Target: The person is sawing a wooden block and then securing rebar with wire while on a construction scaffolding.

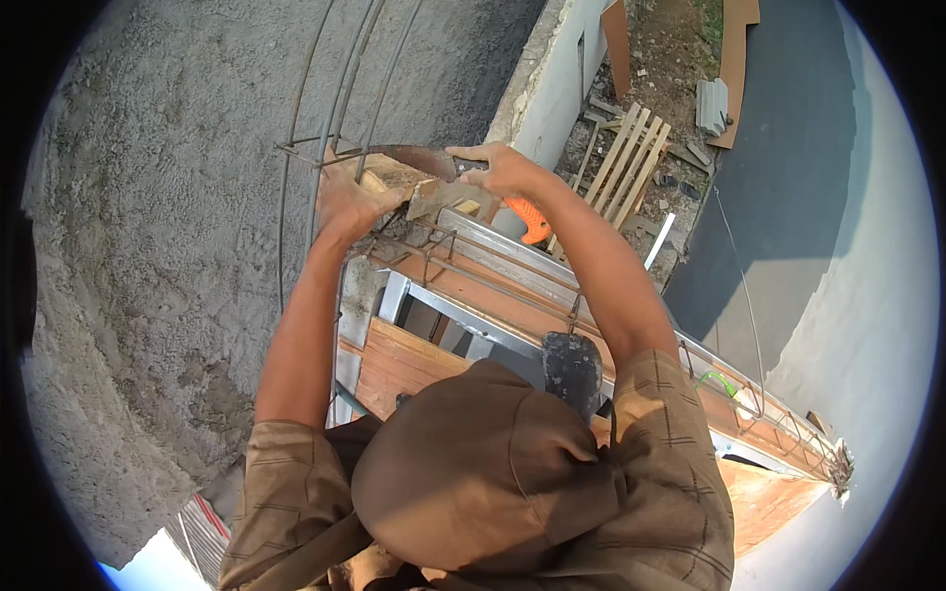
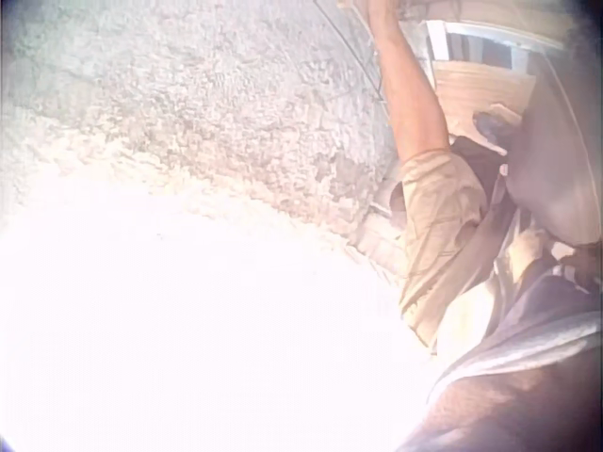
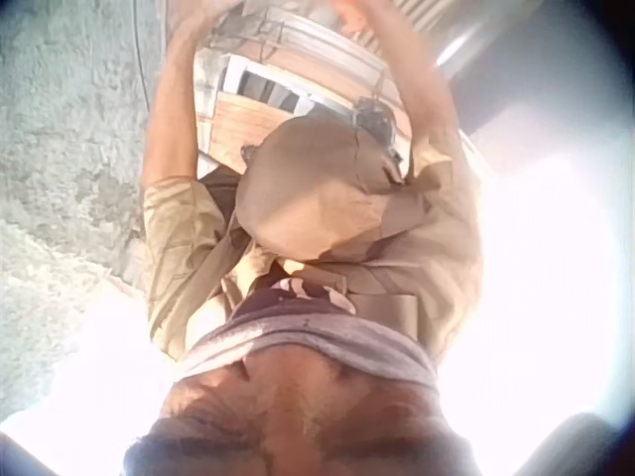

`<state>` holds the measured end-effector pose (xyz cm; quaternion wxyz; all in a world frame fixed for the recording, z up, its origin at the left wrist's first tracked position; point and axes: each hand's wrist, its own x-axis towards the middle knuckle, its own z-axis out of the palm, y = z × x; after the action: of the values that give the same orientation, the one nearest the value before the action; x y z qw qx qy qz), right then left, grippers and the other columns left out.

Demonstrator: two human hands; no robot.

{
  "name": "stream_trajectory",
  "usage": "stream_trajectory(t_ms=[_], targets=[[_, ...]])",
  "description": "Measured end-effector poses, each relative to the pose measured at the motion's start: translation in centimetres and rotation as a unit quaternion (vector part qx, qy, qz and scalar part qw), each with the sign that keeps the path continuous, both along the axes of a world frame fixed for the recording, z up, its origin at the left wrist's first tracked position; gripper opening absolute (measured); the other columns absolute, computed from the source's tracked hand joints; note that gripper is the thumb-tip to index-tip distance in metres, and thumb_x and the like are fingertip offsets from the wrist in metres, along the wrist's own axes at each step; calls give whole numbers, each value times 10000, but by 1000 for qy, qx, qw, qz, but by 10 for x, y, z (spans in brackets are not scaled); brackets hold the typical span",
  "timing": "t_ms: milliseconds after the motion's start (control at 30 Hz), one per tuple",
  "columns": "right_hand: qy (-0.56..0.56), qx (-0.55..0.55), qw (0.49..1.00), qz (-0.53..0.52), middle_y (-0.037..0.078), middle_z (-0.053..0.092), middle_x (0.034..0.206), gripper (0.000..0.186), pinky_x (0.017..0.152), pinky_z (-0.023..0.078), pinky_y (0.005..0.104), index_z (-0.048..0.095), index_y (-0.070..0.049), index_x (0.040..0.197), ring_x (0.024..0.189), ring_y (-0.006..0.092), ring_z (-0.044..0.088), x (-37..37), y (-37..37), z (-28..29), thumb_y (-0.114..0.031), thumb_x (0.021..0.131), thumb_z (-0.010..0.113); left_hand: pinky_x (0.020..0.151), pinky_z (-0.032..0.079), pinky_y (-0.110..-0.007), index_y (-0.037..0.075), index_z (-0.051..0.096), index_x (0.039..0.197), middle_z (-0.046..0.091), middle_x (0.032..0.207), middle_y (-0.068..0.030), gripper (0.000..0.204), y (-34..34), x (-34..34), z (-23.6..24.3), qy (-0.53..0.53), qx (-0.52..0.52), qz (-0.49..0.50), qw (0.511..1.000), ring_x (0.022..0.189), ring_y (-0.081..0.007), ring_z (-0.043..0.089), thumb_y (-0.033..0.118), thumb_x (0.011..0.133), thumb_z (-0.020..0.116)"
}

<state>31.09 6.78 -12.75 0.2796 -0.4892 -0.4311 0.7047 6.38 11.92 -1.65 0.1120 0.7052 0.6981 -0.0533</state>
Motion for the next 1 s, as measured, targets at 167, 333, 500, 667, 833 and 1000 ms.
stream_trajectory(t_ms=[167,333,500,667,833,1000], targets=[[-15,-19,1000,7,86,687,764,593,562,508,333,563,-176,1542,550,149,538,29,-45,-44,-129,963,682,1210,355,-463,-80,205,1595,465,1517,-357,1366,1,0,-6,56,-18,14,998,1433,-463,456,456,593,962],[10,5,1000,-6,12,569,665,592,484,463,300,536,-178,1560,478,102,465,-24,5,-32,-133,989,681,1168,409,-471,-113,373,1496,535,1456,-346,1204,1,-4,-5,36,17,-19,999,1383,-455,515,444,600,953],[-18,-50,999,-5,70,687,814,569,483,482,294,549,-188,1550,491,108,505,68,-52,1,-132,999,681,1163,407,-499,-108,415,1472,549,1442,-347,1189,1,-3,-11,22,10,0,1000,1354,-461,540,462,588,968],[19,-35,999,-2,17,559,657,581,517,467,303,535,-185,1562,514,100,455,-7,-12,-22,-134,1003,687,1163,412,-484,-112,396,1491,523,1467,-361,1233,3,-4,-11,33,19,-3,999,1370,-458,529,484,574,965],[-12,-47,999,8,4,556,643,588,515,474,313,544,-171,1553,507,104,462,33,-32,-24,-138,988,704,1168,411,-467,-113,334,1533,516,1476,-359,1288,0,-9,-14,8,-2,-2,1000,1391,-448,517,471,573,962],[-31,-33,999,-1,5,567,648,567,489,474,297,585,-169,1519,506,100,496,56,-44,-13,-105,967,696,1162,419,-463,-111,384,1505,532,1456,-358,1226,3,-1,-14,82,12,-6,997,1377,-444,531,454,581,959]])
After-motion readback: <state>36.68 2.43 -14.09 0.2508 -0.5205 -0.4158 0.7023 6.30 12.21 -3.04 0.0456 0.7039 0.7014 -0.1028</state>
